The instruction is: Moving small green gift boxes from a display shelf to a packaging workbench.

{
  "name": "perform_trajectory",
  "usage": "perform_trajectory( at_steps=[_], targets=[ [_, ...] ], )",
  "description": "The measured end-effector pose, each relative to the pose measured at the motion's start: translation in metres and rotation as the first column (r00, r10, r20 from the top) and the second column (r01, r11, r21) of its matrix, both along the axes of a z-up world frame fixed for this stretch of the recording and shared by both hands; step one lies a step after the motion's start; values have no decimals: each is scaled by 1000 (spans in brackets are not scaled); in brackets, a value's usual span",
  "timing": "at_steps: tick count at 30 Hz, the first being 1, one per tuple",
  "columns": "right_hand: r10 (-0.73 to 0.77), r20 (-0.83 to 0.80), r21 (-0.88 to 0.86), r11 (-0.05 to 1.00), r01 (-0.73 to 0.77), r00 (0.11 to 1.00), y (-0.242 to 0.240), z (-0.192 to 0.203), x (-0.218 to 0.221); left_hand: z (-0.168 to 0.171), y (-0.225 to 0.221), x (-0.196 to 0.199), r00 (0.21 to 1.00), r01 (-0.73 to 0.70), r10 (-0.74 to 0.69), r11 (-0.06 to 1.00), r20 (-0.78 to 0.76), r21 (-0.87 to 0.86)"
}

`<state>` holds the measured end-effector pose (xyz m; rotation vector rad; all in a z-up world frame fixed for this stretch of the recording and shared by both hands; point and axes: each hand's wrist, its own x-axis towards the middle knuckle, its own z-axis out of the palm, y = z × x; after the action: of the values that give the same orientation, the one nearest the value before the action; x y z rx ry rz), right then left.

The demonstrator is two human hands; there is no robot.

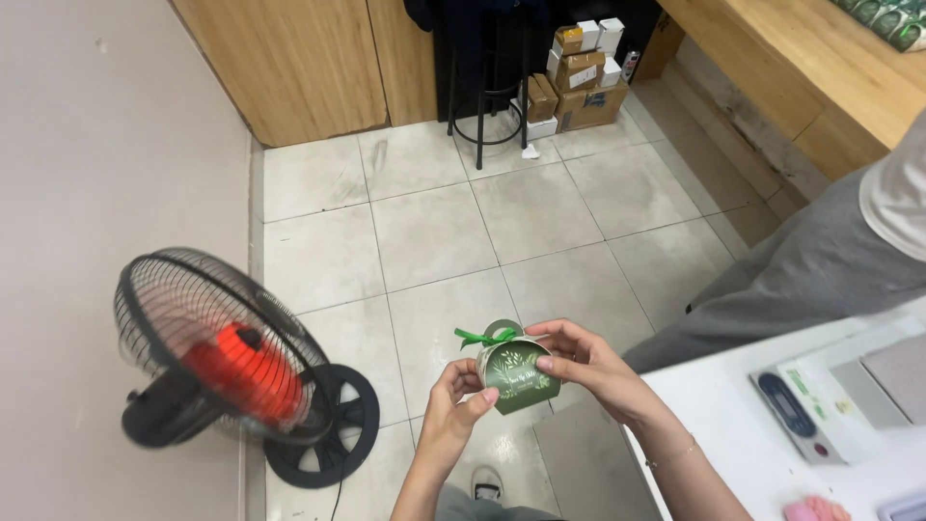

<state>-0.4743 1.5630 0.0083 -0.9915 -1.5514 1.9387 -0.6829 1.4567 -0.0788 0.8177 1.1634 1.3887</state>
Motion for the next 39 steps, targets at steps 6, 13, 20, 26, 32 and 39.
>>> perform_trajectory(
  at_steps=[6, 13, 20, 26, 32, 39],
  targets=[
    [-192, -31, -68, 980, 189, 981, 86, -12, -37, 6, 112, -29, 996, -26, 40, 986, 82, -167],
    [-346, -32, -78, 936, 342, 938, 204, -28, -75, 6, 266, -82, 980, 192, -186, 977, 70, -91],
    [-510, 23, -98, 855, 510, 860, 312, -16, -100, -5, 415, -129, 857, 509, -515, 852, -25, -122],
    [-641, 17, -110, 761, 639, 767, 361, -20, -87, 1, 518, -120, 678, 715, -729, 683, -95, -149],
    [-693, 106, -191, 690, 698, 713, 425, -21, -39, -42, 612, -62, 564, 815, -826, 557, -1, -160],
    [-702, 154, -159, 677, 719, 695, 549, -31, 33, -5, 749, 11, 531, 814, -847, 518, -25, -263]
  ],
)
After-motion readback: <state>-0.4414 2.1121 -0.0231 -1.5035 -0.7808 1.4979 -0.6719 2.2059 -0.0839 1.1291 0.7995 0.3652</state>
